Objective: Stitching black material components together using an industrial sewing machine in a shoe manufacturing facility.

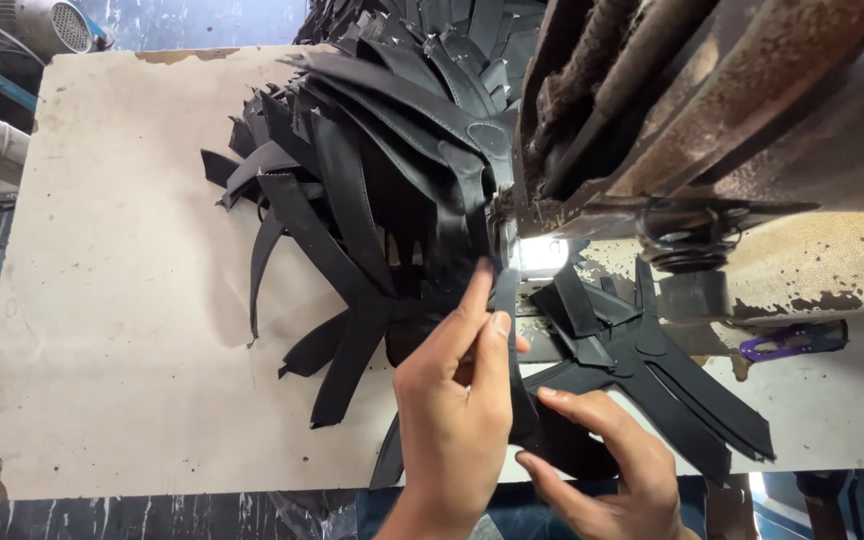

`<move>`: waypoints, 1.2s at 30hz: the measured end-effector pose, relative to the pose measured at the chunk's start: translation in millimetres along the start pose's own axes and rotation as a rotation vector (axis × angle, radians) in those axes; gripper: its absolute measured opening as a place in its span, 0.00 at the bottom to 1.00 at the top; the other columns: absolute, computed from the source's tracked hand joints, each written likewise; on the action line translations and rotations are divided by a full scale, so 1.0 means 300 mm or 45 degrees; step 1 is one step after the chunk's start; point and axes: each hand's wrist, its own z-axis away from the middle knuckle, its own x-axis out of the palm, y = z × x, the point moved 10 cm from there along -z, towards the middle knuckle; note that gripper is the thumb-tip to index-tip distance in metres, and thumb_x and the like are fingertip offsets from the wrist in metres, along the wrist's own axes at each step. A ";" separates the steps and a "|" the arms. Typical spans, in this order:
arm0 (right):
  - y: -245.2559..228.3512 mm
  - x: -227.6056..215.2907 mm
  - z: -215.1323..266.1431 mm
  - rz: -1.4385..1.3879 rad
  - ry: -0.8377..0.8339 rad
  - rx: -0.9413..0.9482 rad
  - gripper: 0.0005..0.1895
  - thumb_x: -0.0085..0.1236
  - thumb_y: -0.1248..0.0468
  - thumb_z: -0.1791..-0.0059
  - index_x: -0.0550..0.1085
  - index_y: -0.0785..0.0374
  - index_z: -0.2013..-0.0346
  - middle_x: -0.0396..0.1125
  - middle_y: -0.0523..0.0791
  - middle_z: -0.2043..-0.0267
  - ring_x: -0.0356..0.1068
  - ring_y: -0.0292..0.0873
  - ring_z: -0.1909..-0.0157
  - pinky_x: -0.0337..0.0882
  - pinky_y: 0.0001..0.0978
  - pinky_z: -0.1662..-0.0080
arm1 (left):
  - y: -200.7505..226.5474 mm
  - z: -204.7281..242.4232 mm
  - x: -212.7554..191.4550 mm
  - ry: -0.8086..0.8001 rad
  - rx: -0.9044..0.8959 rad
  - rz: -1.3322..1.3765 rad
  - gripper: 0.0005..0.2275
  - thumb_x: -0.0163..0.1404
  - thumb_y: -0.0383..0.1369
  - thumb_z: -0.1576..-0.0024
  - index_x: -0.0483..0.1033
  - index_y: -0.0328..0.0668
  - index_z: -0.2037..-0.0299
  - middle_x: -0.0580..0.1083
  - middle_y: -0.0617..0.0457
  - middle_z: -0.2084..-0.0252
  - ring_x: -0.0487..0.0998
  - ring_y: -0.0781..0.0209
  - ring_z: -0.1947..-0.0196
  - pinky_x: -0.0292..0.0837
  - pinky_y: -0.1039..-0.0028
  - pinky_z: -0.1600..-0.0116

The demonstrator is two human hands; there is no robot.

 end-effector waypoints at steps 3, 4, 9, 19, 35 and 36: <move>-0.032 0.002 -0.040 0.006 -0.020 -0.044 0.30 0.71 0.71 0.66 0.74 0.71 0.50 0.77 0.48 0.61 0.76 0.37 0.68 0.76 0.23 0.61 | 0.010 -0.039 0.004 -0.018 -0.002 -0.006 0.18 0.50 0.21 0.43 0.76 0.34 0.41 0.80 0.55 0.73 0.69 0.74 0.80 0.65 0.84 0.76; -0.039 -0.003 -0.051 0.009 -0.019 -0.044 0.30 0.71 0.71 0.66 0.74 0.71 0.50 0.77 0.48 0.61 0.76 0.37 0.68 0.76 0.23 0.61 | 0.012 -0.049 0.009 -0.020 -0.002 -0.003 0.18 0.50 0.21 0.43 0.76 0.34 0.41 0.80 0.55 0.73 0.69 0.74 0.80 0.65 0.84 0.76; -0.059 -0.015 -0.099 0.031 -0.058 -0.009 0.32 0.70 0.72 0.65 0.74 0.72 0.46 0.75 0.47 0.63 0.73 0.35 0.70 0.76 0.21 0.66 | 0.049 -0.062 0.007 -0.051 0.156 -0.105 0.19 0.52 0.22 0.42 0.73 0.43 0.39 0.79 0.57 0.76 0.68 0.74 0.83 0.65 0.83 0.77; -0.100 -0.032 -0.197 0.161 -0.043 -0.003 0.34 0.72 0.70 0.65 0.75 0.67 0.44 0.74 0.43 0.66 0.66 0.31 0.75 0.69 0.19 0.73 | 0.027 -0.057 -0.056 -0.061 0.048 -0.264 0.14 0.56 0.28 0.47 0.79 0.45 0.51 0.84 0.55 0.60 0.84 0.67 0.69 0.78 0.79 0.62; -0.132 -0.014 -0.271 0.105 0.110 0.023 0.29 0.69 0.73 0.60 0.75 0.69 0.44 0.70 0.42 0.69 0.61 0.31 0.75 0.62 0.19 0.74 | 0.044 -0.216 0.005 -0.288 0.121 -0.026 0.10 0.49 0.20 0.46 0.80 0.33 0.57 0.80 0.56 0.68 0.73 0.72 0.72 0.69 0.84 0.66; -0.137 -0.015 -0.277 0.115 0.122 -0.003 0.28 0.69 0.73 0.60 0.75 0.71 0.45 0.70 0.43 0.69 0.62 0.32 0.75 0.63 0.20 0.74 | 0.038 -0.226 0.016 -0.336 0.116 0.077 0.10 0.48 0.18 0.46 0.79 0.30 0.57 0.79 0.54 0.67 0.73 0.72 0.71 0.68 0.84 0.65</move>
